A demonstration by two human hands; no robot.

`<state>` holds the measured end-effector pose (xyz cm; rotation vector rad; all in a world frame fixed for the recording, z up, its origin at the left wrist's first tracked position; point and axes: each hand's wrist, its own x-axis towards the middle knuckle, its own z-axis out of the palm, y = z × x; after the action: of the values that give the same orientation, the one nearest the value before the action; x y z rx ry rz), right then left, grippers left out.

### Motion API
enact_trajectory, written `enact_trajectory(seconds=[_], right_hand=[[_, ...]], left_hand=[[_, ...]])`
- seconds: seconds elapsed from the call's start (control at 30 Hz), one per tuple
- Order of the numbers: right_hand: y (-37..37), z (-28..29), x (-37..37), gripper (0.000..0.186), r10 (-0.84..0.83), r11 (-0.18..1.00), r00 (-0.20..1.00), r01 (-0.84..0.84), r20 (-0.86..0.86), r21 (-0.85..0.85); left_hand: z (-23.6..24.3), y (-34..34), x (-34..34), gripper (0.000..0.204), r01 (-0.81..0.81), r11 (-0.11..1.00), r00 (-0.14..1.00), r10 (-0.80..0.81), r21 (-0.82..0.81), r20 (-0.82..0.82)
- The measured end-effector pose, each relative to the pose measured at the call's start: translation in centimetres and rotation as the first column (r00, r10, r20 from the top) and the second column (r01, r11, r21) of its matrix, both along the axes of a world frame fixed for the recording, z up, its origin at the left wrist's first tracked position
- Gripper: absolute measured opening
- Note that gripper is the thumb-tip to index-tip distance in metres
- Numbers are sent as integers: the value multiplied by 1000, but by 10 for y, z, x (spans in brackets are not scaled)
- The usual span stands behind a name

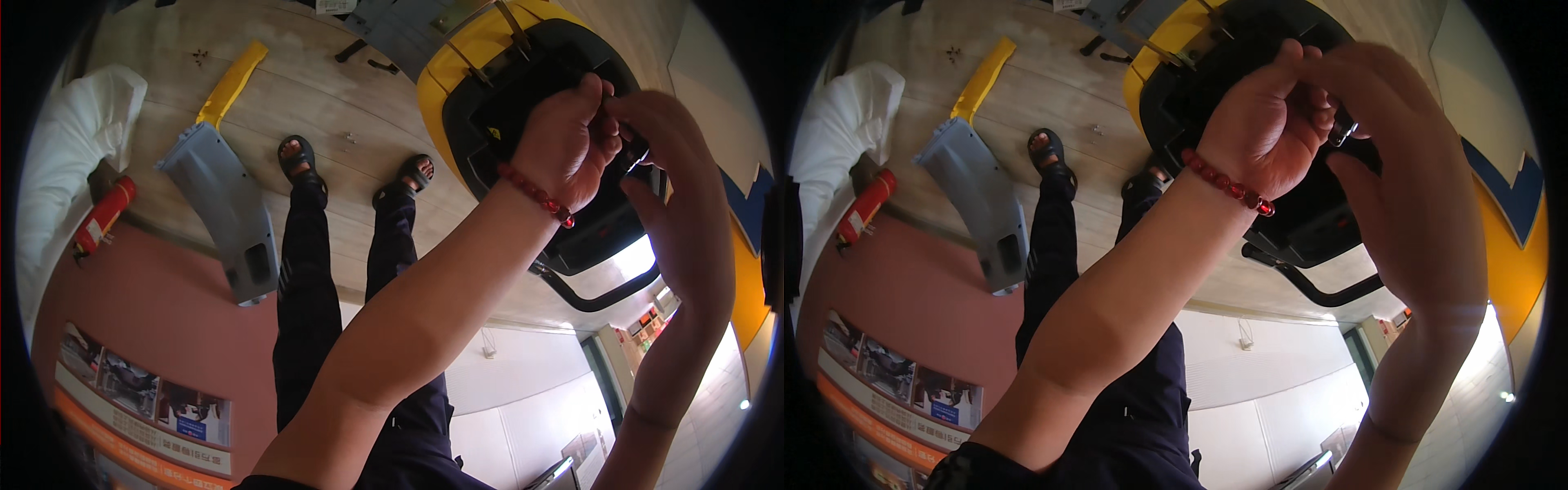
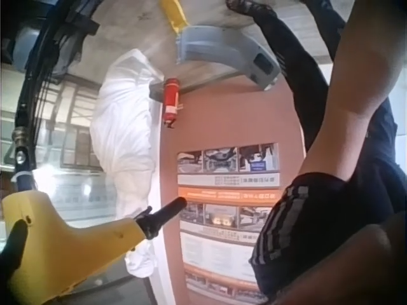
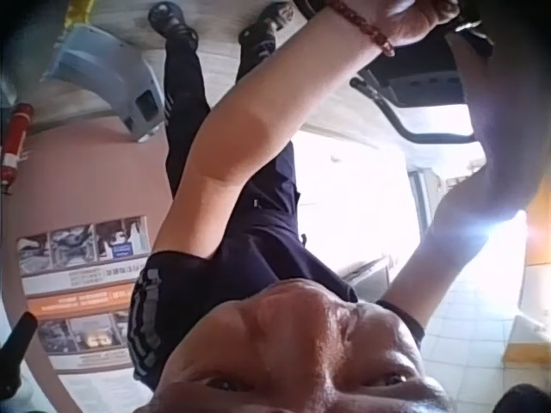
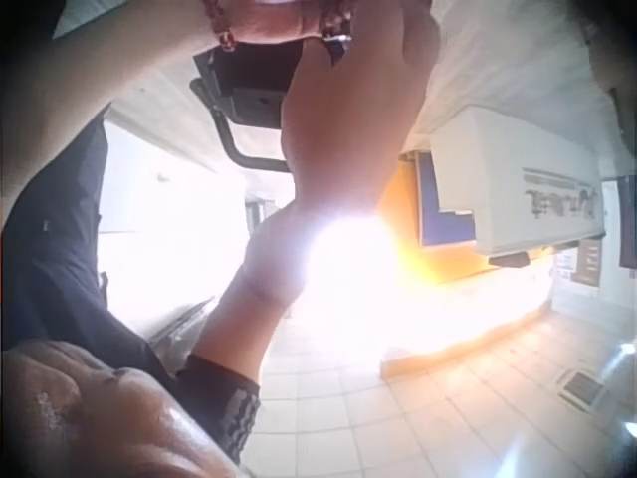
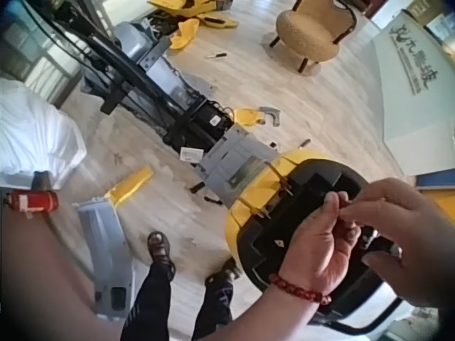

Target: Installing or adjusting the seat and internal components of a yellow electric scooter using a screwdriver.

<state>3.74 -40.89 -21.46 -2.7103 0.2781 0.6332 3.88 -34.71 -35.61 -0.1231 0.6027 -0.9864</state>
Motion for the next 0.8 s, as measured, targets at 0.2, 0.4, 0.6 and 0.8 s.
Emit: enact_trajectory(seconds=[0.2,0.4,0.6,0.8], right_hand=[[-17,-3,1,31,256,962,960,-242,115,-126],[16,-24,-1,23,-472,878,879,463,66,122],[6,-30,-1,24,-722,684,687,693,78,227],[7,-21,-8,16,-260,965,936,260,238,33]], left_hand=[[13,-7,7,19,-2,1000,990,1,-6,-142],[4,10,-2,26,-69,970,984,28,-234,-174],[6,-6,-1,25,-13,990,996,1,-143,-87],[17,-7,15,22,-63,998,976,62,2,-210]])
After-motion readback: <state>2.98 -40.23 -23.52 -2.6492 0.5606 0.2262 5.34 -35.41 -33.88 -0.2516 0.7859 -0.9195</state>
